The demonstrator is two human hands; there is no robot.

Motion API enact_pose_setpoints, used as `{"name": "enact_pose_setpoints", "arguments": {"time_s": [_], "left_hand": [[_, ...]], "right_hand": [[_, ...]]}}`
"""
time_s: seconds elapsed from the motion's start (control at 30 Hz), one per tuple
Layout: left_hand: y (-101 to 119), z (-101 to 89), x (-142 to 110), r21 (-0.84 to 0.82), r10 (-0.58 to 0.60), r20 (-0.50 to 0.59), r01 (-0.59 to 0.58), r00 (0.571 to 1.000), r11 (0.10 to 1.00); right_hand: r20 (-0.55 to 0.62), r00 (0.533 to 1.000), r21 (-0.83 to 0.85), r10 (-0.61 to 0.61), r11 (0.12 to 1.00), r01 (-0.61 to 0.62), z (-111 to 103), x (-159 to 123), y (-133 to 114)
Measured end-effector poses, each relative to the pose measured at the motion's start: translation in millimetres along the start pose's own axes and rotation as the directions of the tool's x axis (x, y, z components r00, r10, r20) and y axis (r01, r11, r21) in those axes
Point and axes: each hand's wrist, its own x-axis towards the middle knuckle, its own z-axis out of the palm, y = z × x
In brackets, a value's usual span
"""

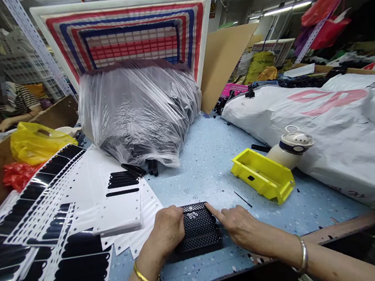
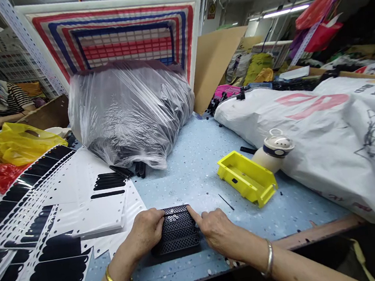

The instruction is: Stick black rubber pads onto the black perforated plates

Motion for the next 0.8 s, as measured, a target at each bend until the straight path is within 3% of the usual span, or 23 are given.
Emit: {"name": "enact_pose_setpoints", "arguments": {"time_s": [0.17,0.33,0.6,0.8], "left_hand": [[1,-1.9,0,0.014,-0.008,0.021,0.007,1.0,1.0],[0,-1.2,0,0.006,0.0,0.023,0.0,1.0,1.0],[2,-5.3,1,0.01,-0.007,0.04,0.006,0.999,1.0],[1,-3.6,4,0.007,-0.002,0.006,0.002,1.0,1.0]], "right_hand": [[0.026,1.0,-0.064,0.0,0.998,0.001,-7,3,-2],[0.083,0.994,0.027,0.065,0.997,-0.068,-4,10,-5],[-0.032,0.983,0.412,0.184,0.898,-0.155,-14,21,6],[-0.106,0.968,0.429,0.228,0.889,-0.163,-9,19,9]]}}
